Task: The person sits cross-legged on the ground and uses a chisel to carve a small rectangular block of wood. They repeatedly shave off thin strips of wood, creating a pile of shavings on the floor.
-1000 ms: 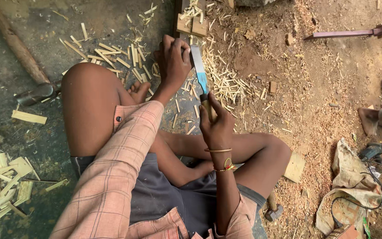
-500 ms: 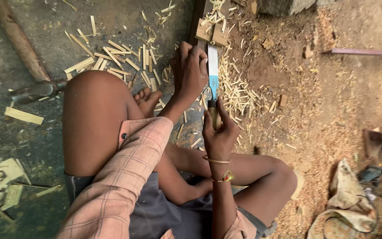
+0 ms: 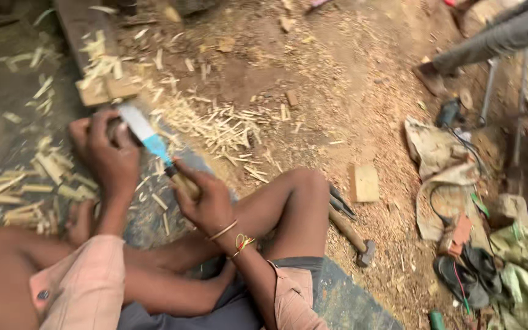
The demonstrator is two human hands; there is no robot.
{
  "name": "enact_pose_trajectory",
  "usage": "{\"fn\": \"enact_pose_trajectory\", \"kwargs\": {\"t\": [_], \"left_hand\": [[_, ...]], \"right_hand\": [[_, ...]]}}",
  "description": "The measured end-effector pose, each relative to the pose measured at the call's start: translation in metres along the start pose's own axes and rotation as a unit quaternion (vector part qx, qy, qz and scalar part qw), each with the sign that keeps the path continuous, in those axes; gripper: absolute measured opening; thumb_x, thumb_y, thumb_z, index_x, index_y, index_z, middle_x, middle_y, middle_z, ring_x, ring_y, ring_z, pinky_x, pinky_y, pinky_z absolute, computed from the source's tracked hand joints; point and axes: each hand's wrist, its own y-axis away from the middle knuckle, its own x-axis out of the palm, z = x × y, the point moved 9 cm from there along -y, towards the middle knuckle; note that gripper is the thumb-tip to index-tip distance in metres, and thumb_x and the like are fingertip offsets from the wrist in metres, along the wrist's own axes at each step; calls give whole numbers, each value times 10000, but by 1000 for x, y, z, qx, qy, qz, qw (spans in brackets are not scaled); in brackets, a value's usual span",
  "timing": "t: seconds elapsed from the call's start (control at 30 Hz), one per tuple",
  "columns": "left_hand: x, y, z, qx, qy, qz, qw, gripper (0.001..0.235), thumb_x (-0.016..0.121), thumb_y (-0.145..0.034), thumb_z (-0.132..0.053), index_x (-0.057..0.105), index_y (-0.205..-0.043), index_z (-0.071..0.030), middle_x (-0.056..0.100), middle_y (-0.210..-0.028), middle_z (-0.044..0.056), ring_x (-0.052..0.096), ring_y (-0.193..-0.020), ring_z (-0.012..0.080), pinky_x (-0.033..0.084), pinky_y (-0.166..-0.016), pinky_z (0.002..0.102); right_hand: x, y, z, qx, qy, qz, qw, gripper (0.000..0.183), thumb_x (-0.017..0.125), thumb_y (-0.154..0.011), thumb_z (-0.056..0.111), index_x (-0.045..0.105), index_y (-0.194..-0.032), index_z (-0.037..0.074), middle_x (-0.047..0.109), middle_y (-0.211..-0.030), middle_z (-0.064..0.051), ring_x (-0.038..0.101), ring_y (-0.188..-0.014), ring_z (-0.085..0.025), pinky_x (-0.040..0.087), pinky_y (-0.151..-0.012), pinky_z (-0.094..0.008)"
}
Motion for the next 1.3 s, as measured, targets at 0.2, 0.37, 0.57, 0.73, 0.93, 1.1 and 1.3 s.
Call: {"fn": "enact_pose_trajectory", "kwargs": {"t": [0.2,0.37,0.57,0.73,0.93,1.1,1.3], "left_hand": [[2,0,2,27,-68,29,997,183,758,-917,26,743,-1064,-81,528,-1173,128,539,-1174,357,411,-1049,481],[3,1,-18,169,-229,48,957,163,748,-954,5,760,-1082,-95,604,-1143,61,545,-1163,254,364,-1099,450],[19,0,-24,234,-269,62,932,82,723,-979,-55,759,-1052,-59,704,-1121,54,572,-1114,204,364,-1097,410],[16,-2,-25,228,-243,68,940,42,743,-1045,-106,755,-1040,-65,729,-1107,54,595,-1106,196,375,-1078,403],[21,-10,-42,234,-271,57,932,68,778,-987,-94,750,-961,-37,698,-1003,88,617,-1103,238,404,-1045,434],[36,-10,-34,219,-269,87,934,56,778,-974,-56,749,-978,-8,680,-1005,97,607,-1050,212,402,-1034,420],[38,3,-18,226,-262,112,931,112,713,-960,-35,717,-1072,-43,633,-1120,85,582,-1087,212,369,-1077,399]], "right_hand": [[-26,-4,7,46,-4,23,999,440,750,-909,231,691,-1335,141,760,-1004,-161,764,-831,-298,590,-749,-358],[-43,-6,12,40,21,12,999,452,769,-900,223,698,-1332,110,766,-987,-163,761,-836,-297,587,-759,-360],[-58,-2,10,17,-7,-9,1000,439,762,-913,193,685,-1332,86,771,-1073,-175,777,-921,-283,599,-816,-352],[-67,7,-9,52,-21,-20,998,441,772,-906,164,693,-1332,81,783,-1067,-158,794,-940,-230,607,-832,-327],[-71,11,-32,89,-28,-26,995,437,790,-904,167,692,-1319,71,793,-1103,-141,781,-946,-171,608,-845,-306],[-72,8,-34,60,-13,-38,997,435,790,-905,161,695,-1320,70,787,-1124,-152,777,-986,-177,602,-874,-313],[-61,14,-48,106,-22,-29,994,436,792,-904,206,695,-1315,96,787,-1075,-143,786,-944,-202,607,-845,-317]]}}
